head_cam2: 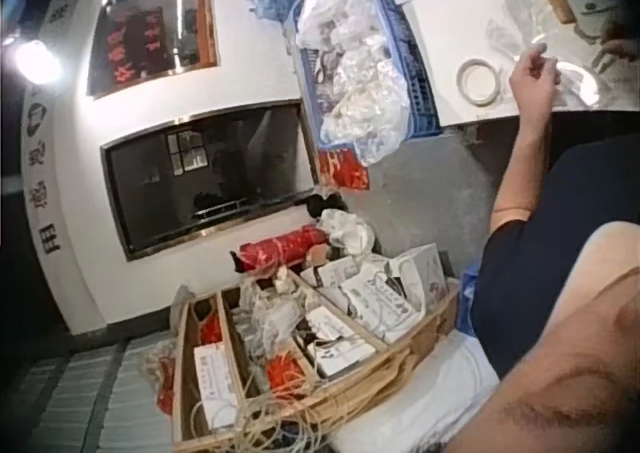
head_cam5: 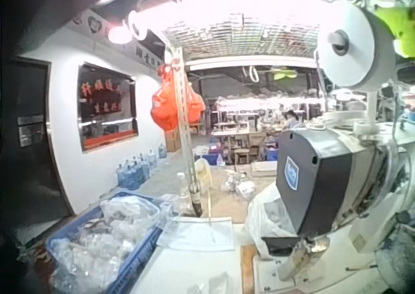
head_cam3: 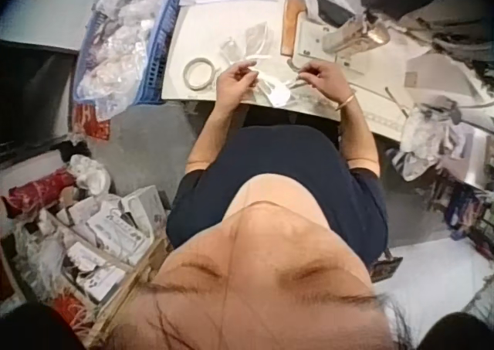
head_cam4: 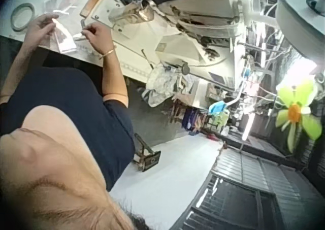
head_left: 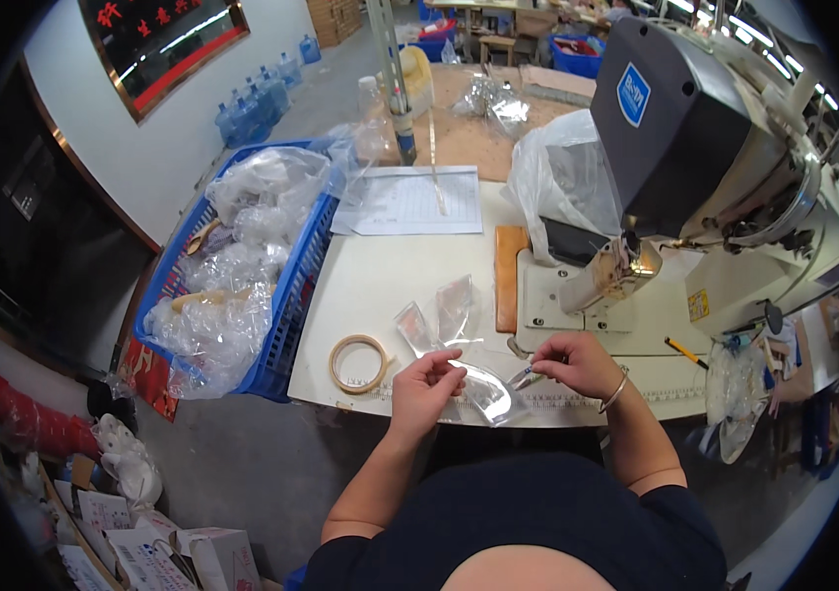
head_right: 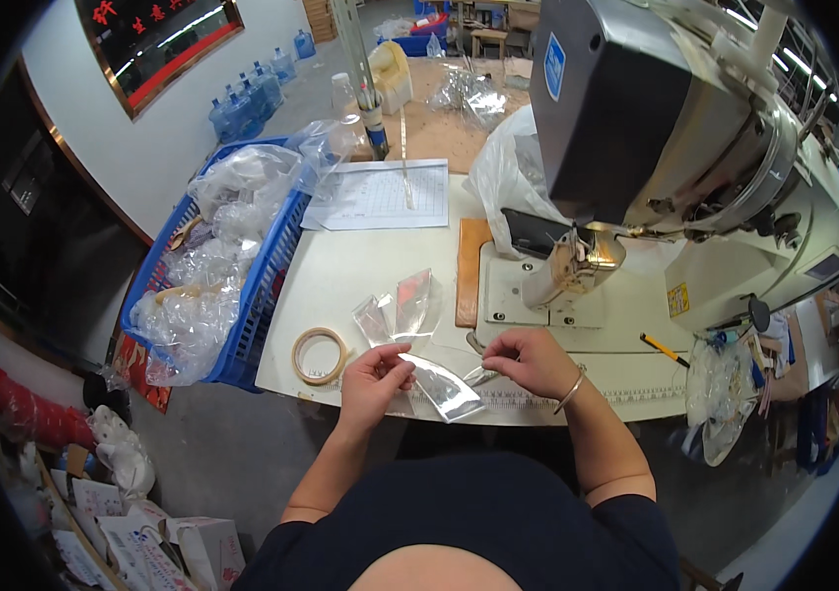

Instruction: The person prepares a small, shiny, silver decorative piece by arranging it on a sewing machine table. They then use the sewing machine to stitch the decoration, followed by trimming excess threads with scissors. The person handles the finished piece and places it on the table.

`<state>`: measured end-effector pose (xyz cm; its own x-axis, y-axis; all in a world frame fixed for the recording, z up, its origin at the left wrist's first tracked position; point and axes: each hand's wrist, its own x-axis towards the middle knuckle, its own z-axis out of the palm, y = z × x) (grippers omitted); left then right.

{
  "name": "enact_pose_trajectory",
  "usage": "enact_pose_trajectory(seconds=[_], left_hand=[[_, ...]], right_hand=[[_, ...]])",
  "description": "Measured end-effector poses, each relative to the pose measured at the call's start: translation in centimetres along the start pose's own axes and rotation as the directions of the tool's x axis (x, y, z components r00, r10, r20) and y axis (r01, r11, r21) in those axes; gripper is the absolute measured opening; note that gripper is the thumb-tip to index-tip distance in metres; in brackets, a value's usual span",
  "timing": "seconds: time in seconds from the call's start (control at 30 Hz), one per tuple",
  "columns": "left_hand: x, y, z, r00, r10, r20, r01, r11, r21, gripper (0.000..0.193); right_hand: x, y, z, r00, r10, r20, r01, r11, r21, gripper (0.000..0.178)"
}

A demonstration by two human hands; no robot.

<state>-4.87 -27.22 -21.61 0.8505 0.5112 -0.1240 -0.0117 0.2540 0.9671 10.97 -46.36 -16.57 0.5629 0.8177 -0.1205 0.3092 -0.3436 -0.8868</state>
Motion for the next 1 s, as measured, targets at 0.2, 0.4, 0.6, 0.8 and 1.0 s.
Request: enact_pose_trajectory(seconds=[0.2,0.4,0.6,0.8,1.0], left_hand=[[-0.2,0.5,-0.7,1.0,-0.004,0.003,0.004,1.0,0.003,0.026],[-0.4,0.0,-2.3,0.999,-0.019,-0.032,0.019,1.0,0.006,0.017],[-1.5,0.2,-2.5,0.993,-0.062,-0.098,0.066,0.997,0.04,0.01],[0.2,1.2,-3.1,0.97,0.191,-0.15,-0.19,0.982,0.022,0.011],[-0.1,0.4,-3.9,0.992,-0.008,-0.123,0.021,0.995,0.101,0.023]], right_hand=[[0.3,-0.3,0.3,0.988,0.065,0.139,-0.076,0.994,0.078,0.014],[1.5,0.4,2.2,0.975,0.061,0.214,-0.11,0.969,0.222,0.012],[1.6,1.4,2.6,0.965,0.103,0.24,-0.151,0.97,0.191,0.012],[3.0,-0.8,3.1,0.985,0.066,0.159,-0.109,0.954,0.279,0.013],[3.7,0.1,4.1,0.965,0.053,0.256,-0.095,0.983,0.157,0.016]])
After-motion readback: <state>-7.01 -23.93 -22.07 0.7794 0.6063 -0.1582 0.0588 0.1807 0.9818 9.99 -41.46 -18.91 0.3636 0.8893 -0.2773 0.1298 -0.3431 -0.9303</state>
